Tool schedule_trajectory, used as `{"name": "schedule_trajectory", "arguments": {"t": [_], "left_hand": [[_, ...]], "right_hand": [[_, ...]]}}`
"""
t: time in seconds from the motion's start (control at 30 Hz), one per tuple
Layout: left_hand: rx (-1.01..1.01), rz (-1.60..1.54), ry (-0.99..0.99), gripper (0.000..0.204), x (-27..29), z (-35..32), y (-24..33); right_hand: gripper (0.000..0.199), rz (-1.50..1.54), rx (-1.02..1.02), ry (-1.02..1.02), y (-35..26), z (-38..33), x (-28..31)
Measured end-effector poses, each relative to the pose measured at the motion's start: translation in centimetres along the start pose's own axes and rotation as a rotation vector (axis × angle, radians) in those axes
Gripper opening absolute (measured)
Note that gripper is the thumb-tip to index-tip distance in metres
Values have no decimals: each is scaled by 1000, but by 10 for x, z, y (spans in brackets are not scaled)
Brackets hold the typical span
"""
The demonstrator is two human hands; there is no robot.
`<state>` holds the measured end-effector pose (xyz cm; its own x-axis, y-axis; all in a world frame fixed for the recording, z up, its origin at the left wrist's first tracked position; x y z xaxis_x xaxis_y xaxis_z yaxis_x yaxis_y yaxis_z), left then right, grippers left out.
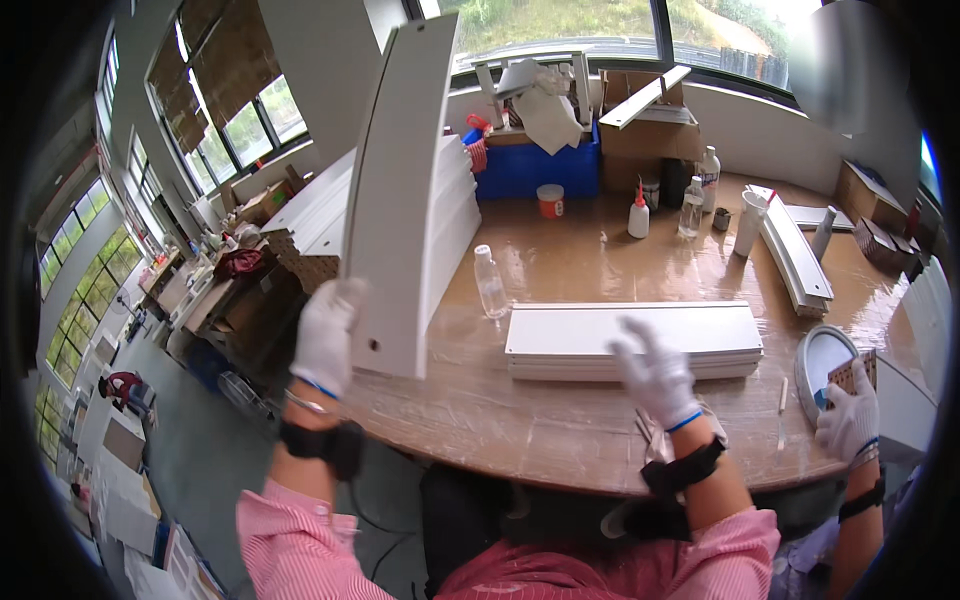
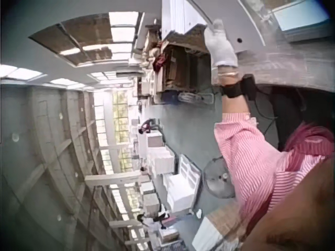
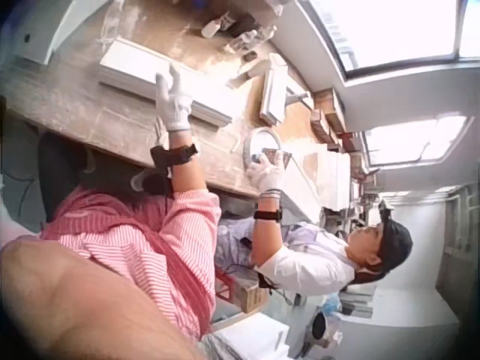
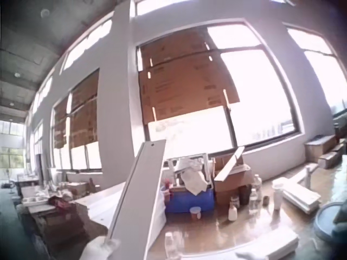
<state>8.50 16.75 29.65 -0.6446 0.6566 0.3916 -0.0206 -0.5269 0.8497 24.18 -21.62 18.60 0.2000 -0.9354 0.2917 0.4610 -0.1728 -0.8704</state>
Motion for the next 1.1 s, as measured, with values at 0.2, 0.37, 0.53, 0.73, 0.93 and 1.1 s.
{"name": "schedule_trajectory", "arguments": {"t": [0.2,0.37,0.53,0.73,0.93,1.1], "left_hand": [[65,184,77,49,82,131,-41],[135,566,45,50,128,203,-70],[21,937,24,45,97,218,-51],[41,1234,-53,44,96,242,-62],[110,1609,111,46,76,227,-11],[-124,1298,-250,71,6,190,-9]], "right_hand": [[45,-706,-127,540,145,33,175],[65,-483,-458,559,197,13,213],[98,739,-1027,512,128,18,157],[101,968,-1028,489,153,25,145],[93,878,-1117,283,134,24,150],[99,1005,-970,381,157,8,183]]}}
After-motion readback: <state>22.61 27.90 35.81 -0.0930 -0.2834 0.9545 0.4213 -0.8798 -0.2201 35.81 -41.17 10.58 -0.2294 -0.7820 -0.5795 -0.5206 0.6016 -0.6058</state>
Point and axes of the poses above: each hand's wrist, its own z-axis towards the middle knuckle, its own x-axis out of the back of the hand, y = z × x, the point moved 10 cm from there along z, towards the middle knuckle, and after that the axes turned 14 degrees about z, right-handed, at the moved point
